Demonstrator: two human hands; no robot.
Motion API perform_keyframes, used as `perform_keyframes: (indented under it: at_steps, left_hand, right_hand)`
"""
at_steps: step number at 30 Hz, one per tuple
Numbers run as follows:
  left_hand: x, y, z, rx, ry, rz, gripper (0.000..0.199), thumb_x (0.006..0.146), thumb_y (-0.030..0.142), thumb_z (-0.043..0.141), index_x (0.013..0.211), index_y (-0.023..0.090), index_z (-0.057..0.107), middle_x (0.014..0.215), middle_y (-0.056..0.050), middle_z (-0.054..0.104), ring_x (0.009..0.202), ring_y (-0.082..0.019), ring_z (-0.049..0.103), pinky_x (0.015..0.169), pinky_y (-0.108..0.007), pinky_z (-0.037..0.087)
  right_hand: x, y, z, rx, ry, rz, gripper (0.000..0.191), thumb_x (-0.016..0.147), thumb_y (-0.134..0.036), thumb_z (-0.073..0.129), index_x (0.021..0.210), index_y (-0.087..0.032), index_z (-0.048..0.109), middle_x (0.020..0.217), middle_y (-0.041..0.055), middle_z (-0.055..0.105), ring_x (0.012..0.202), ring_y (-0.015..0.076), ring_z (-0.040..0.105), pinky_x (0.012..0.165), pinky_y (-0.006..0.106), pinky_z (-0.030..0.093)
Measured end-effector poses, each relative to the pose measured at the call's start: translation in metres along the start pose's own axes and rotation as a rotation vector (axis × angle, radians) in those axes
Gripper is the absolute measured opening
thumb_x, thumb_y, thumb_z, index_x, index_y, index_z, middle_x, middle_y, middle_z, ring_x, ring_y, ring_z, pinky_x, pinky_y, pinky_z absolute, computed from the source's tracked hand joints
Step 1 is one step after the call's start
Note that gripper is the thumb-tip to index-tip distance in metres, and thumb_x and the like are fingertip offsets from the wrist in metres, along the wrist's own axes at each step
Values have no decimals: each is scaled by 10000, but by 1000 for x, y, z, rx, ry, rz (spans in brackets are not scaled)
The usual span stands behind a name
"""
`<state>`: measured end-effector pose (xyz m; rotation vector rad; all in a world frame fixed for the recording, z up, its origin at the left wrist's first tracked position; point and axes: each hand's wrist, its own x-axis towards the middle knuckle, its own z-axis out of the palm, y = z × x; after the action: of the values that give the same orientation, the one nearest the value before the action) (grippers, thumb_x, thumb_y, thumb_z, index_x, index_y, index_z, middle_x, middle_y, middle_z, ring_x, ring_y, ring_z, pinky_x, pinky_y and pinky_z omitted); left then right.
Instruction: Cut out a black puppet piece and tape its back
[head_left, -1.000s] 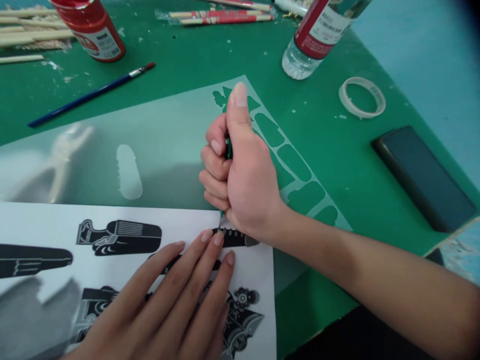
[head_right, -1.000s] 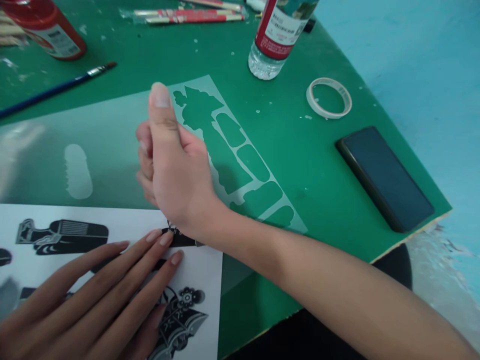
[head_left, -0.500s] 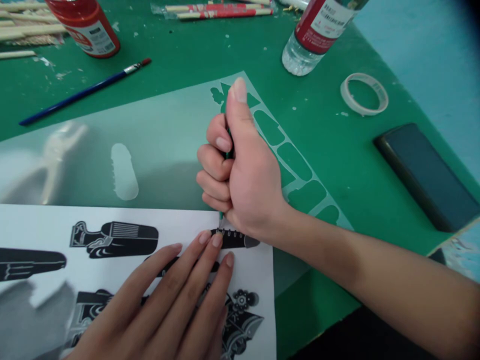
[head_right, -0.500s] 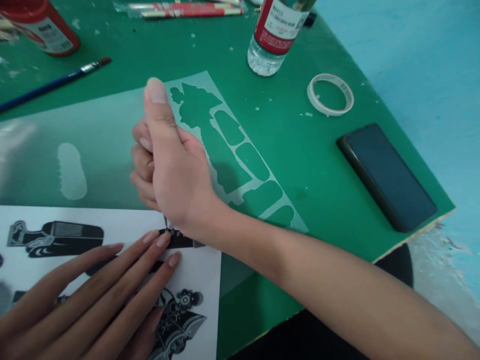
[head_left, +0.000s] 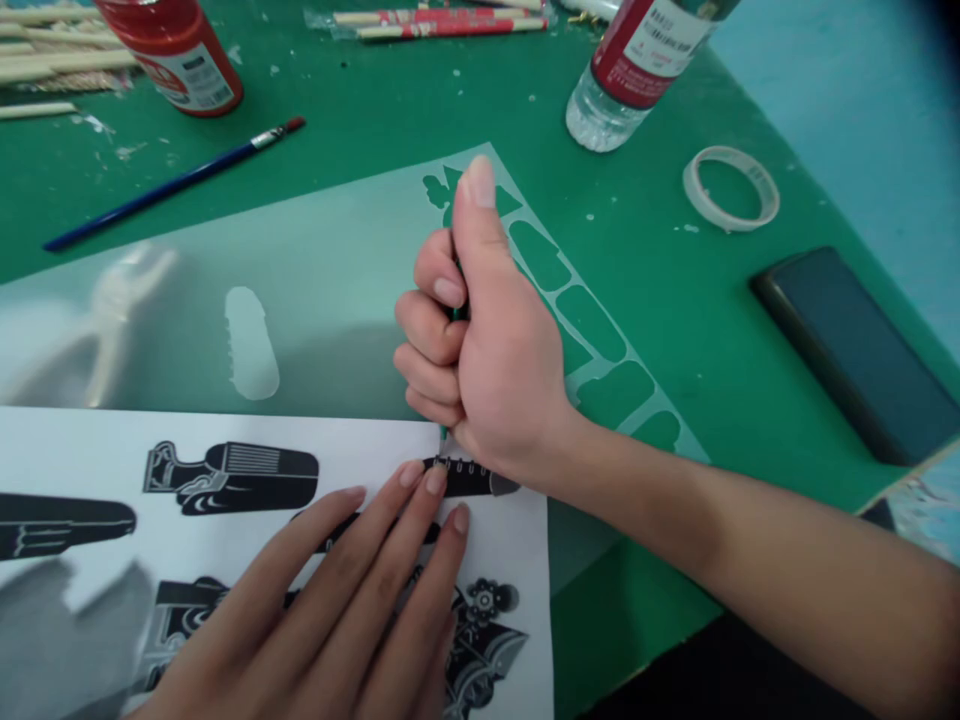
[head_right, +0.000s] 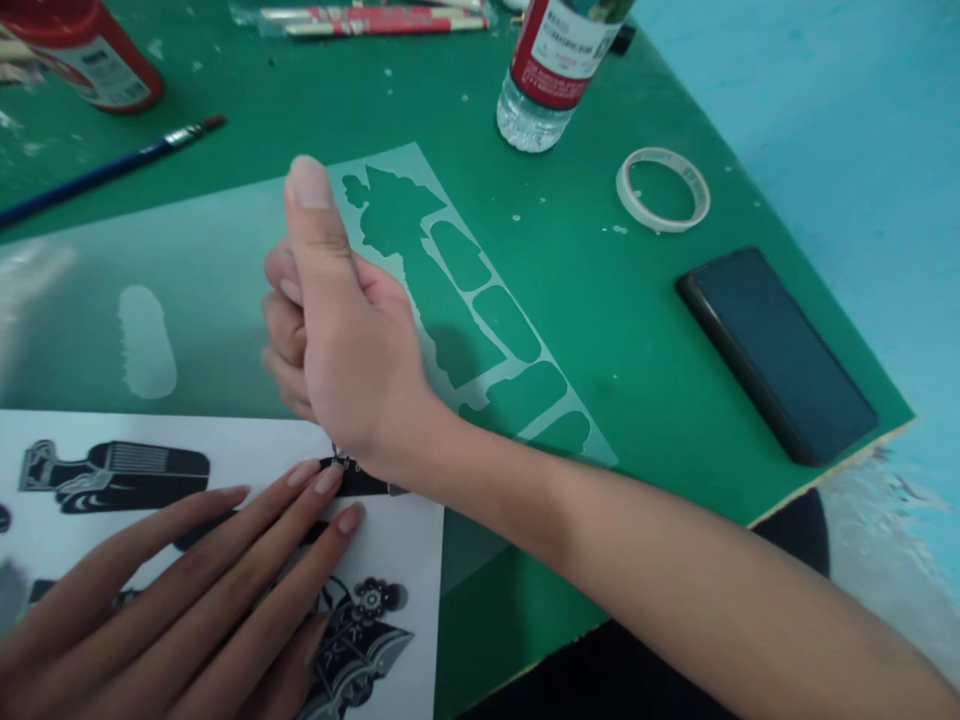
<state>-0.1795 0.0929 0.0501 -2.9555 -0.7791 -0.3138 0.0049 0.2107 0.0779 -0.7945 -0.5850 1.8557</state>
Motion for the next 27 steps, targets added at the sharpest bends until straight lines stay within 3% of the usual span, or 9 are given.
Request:
perform_keyframes:
  at_steps: [5, 17, 23, 27]
  left_hand:
    - [2, -3, -1, 0, -3, 13, 684, 918, 541, 637, 1469, 139, 583, 1560, -123, 575, 1552, -377, 399, 1350, -543, 253]
    - [1, -1, -1, 6, -1, 6, 699, 919, 534, 629, 1486, 130, 566, 1576, -135, 555, 1556, -377, 393, 1353, -546, 231]
    - [2, -2, -1, 9, -13, 11, 698, 925, 534, 624, 1494, 135, 558, 1583, -128, 549, 1563, -376, 381, 1355, -547, 221]
    - [2, -1, -1, 8, -10, 7, 693, 918, 520, 633, 1491, 135, 562, 1570, -124, 564, 1564, -382, 376, 1357, -548, 217]
  right_hand:
    - [2, -2, 3, -16, 59, 36, 597, 1061, -639, 518, 709, -238, 251, 561, -94, 107, 416, 93, 86, 366, 233, 93]
    - [2, -2, 2, 31, 42, 31, 599, 1033, -607, 603, 698, -236, 273, 565, -99, 112, 420, 85, 84, 355, 220, 88]
    - [2, -1, -1, 58, 4, 14, 558, 1092, -560, 508, 693, -236, 289, 557, -98, 132, 404, 82, 103, 340, 203, 136]
    - [4, 3, -6, 81, -43, -37, 556, 1044, -569, 604, 706, -241, 308, 579, -97, 133, 413, 86, 104, 343, 206, 170]
